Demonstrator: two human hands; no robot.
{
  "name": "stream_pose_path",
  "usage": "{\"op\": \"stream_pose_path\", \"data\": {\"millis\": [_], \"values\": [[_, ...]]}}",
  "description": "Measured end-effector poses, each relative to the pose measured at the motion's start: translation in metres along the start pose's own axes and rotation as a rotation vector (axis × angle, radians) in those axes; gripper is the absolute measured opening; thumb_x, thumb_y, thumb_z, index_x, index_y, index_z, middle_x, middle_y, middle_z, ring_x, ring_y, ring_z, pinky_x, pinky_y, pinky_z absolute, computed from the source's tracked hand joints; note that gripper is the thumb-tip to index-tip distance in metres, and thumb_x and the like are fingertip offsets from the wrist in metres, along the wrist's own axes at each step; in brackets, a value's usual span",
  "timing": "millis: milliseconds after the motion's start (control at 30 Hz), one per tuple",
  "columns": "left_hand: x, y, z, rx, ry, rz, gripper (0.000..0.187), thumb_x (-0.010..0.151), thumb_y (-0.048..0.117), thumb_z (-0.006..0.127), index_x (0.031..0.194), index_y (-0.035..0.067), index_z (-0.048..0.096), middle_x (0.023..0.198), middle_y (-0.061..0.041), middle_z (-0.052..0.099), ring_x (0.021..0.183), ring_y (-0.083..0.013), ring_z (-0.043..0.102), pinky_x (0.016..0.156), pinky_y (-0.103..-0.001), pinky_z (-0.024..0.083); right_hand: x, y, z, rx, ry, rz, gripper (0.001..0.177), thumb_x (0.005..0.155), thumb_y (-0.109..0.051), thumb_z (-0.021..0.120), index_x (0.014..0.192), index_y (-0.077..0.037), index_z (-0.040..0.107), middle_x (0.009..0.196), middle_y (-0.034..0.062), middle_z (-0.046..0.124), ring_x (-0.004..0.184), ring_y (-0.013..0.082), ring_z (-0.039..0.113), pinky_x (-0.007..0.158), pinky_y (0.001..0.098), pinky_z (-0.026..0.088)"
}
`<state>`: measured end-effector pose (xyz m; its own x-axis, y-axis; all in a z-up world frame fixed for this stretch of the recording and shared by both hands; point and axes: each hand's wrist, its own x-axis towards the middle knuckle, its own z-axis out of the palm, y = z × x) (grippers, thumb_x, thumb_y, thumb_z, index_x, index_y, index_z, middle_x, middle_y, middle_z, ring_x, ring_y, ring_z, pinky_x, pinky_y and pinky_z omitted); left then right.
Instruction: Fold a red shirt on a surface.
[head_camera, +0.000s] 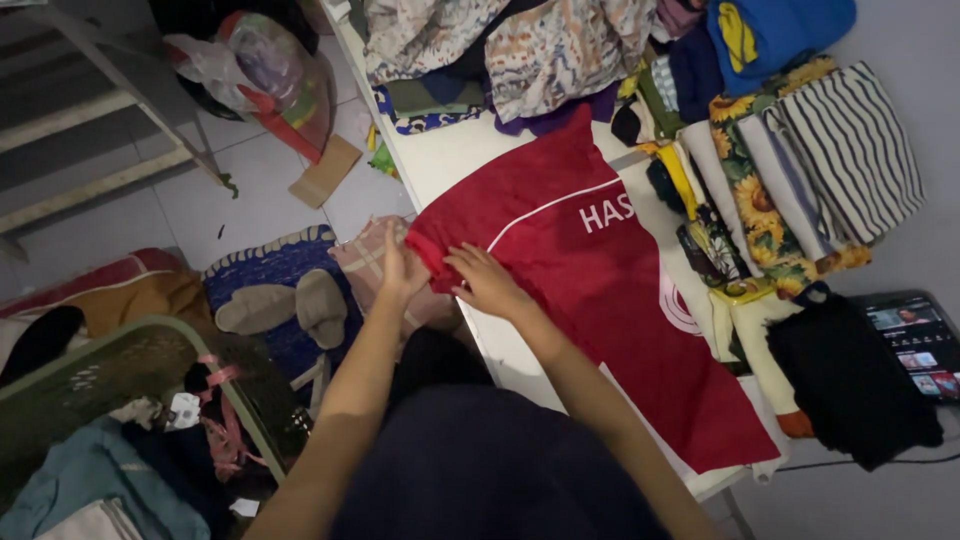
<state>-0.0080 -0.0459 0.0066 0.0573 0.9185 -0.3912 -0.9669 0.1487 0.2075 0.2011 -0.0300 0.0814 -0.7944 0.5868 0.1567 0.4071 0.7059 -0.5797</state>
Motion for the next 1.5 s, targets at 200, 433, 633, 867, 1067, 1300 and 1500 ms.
{"op": "stream_pose_path", "data": {"millis": [200,433,633,867,1067,1300,1500], "values": [[0.004,-0.002,-0.027,0.459,0.208,-0.118,0.072,0.089,0.047,0.076,0.145,0.01,0.05,0.129,-0.006,0.066,0.115,-0.0246,0.062,0.096,-0.045,0.053,-0.062,0.004,0.002,-0.183,0.163,0.319,0.065,0.084,-0.012,0.071,0.145,-0.008,0.051,0.149,0.0187,0.052,0.139,0.0395,0.045,0.114,0.0525,0.037],[0.025,-0.027,-0.049,1.205,0.326,0.404,0.089,0.084,0.027,0.09,0.148,0.002,0.032,0.136,-0.018,0.061,0.126,-0.0311,0.062,0.106,-0.039,0.053,-0.126,0.017,-0.003,-0.352,0.251,0.719,0.065,0.082,-0.02,0.076,0.142,-0.008,0.053,0.129,0.0217,0.057,0.118,0.0395,0.052,0.099,0.0536,0.043],[0.031,-0.02,-0.043,1.332,0.316,0.502,0.097,0.081,0.008,0.081,0.153,0.003,0.017,0.138,-0.02,0.058,0.126,-0.032,0.06,0.107,-0.039,0.051,-0.157,0.039,0.013,-0.435,0.302,0.676,0.044,0.084,-0.013,0.072,0.127,-0.003,0.063,0.115,0.0204,0.064,0.105,0.0387,0.061,0.089,0.0508,0.05],[0.004,-0.005,0.013,1.08,0.065,0.591,0.088,0.089,-0.008,0.068,0.158,0.012,0.017,0.147,-0.02,0.053,0.131,-0.0289,0.058,0.108,-0.036,0.052,-0.157,0.026,-0.021,-0.281,0.395,0.652,0.025,0.089,-0.012,0.074,0.11,0.0,0.07,0.106,0.0187,0.067,0.099,0.0371,0.063,0.088,0.0476,0.051],[-0.015,-0.011,0.013,1.154,-0.009,0.689,0.097,0.09,-0.013,0.073,0.161,0.015,0.013,0.152,-0.023,0.044,0.135,-0.0309,0.053,0.111,-0.04,0.049,-0.164,0.02,-0.019,-0.17,0.313,0.724,0.024,0.087,-0.019,0.079,0.104,-0.003,0.072,0.103,0.0159,0.067,0.098,0.0347,0.062,0.089,0.0464,0.051],[-0.017,-0.016,-0.012,1.085,-0.014,0.705,0.102,0.087,-0.014,0.07,0.163,0.017,0.009,0.153,-0.019,0.037,0.135,-0.0266,0.05,0.113,-0.036,0.048,-0.165,0.02,-0.014,-0.15,0.236,0.769,0.027,0.085,-0.017,0.078,0.105,-0.001,0.07,0.107,0.0169,0.067,0.1,0.0349,0.062,0.089,0.0451,0.051],[0.001,-0.011,-0.059,1.462,-0.097,0.555,0.024,0.093,-0.011,0.065,0.111,0.003,0.072,0.113,-0.01,0.074,0.112,-0.0205,0.069,0.103,-0.032,0.053,-0.17,0.018,-0.019,0.012,0.337,0.826,0.016,0.094,-0.012,0.07,0.104,0.001,0.071,0.105,0.019,0.071,0.097,0.0341,0.068,0.088,0.0432,0.054]]}}
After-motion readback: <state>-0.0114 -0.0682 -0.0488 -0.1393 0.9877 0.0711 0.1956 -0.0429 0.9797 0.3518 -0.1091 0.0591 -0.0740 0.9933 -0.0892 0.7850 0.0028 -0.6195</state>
